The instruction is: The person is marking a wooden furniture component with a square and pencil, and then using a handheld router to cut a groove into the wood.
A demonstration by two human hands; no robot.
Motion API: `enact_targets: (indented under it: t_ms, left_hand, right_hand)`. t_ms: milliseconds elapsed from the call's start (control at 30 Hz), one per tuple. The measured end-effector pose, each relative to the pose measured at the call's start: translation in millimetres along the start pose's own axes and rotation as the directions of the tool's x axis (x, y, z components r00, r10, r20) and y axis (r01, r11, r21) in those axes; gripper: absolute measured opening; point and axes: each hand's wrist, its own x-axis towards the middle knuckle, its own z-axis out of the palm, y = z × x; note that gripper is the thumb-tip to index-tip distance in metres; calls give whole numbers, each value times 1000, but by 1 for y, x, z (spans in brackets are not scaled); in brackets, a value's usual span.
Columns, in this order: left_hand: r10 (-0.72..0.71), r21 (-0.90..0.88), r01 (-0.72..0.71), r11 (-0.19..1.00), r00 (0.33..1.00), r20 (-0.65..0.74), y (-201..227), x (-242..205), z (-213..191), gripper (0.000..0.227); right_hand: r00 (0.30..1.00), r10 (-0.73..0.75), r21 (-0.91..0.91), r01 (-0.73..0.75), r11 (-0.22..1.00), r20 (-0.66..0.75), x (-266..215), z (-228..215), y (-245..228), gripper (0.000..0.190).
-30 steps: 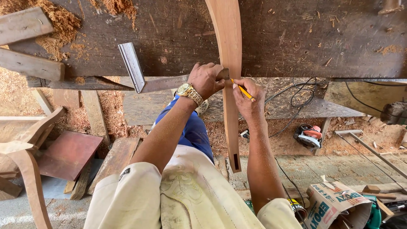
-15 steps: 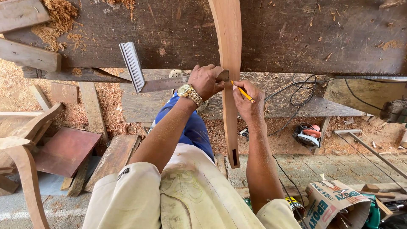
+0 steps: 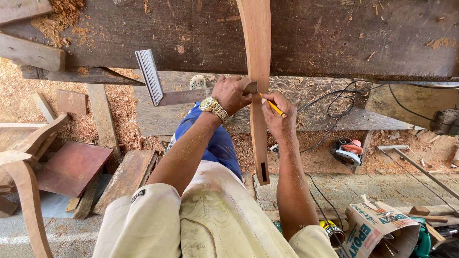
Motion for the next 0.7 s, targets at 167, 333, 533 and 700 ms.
enact_targets:
  t_ms: [167, 333, 533, 700]
  left_hand:
    - [-29, 10, 28, 1000, 998, 54, 4, -7, 3, 30]
    - [5, -18, -5, 1000, 1000, 23, 4, -15, 10, 34]
    - [1, -4, -1, 1000, 1000, 17, 5, -21, 18, 28]
    - [-17, -1, 17, 1000, 999, 35, 12, -28, 18, 30]
  right_hand:
    - [1000, -19, 13, 19, 1000, -18, -10, 0, 4, 4]
    - [997, -62, 16, 63, 998, -36, -20, 1, 8, 5]
    - [996, 87, 27, -87, 996, 16, -29, 1, 8, 5]
    - [1000, -12, 11, 12, 1000, -21, -36, 2, 15, 8]
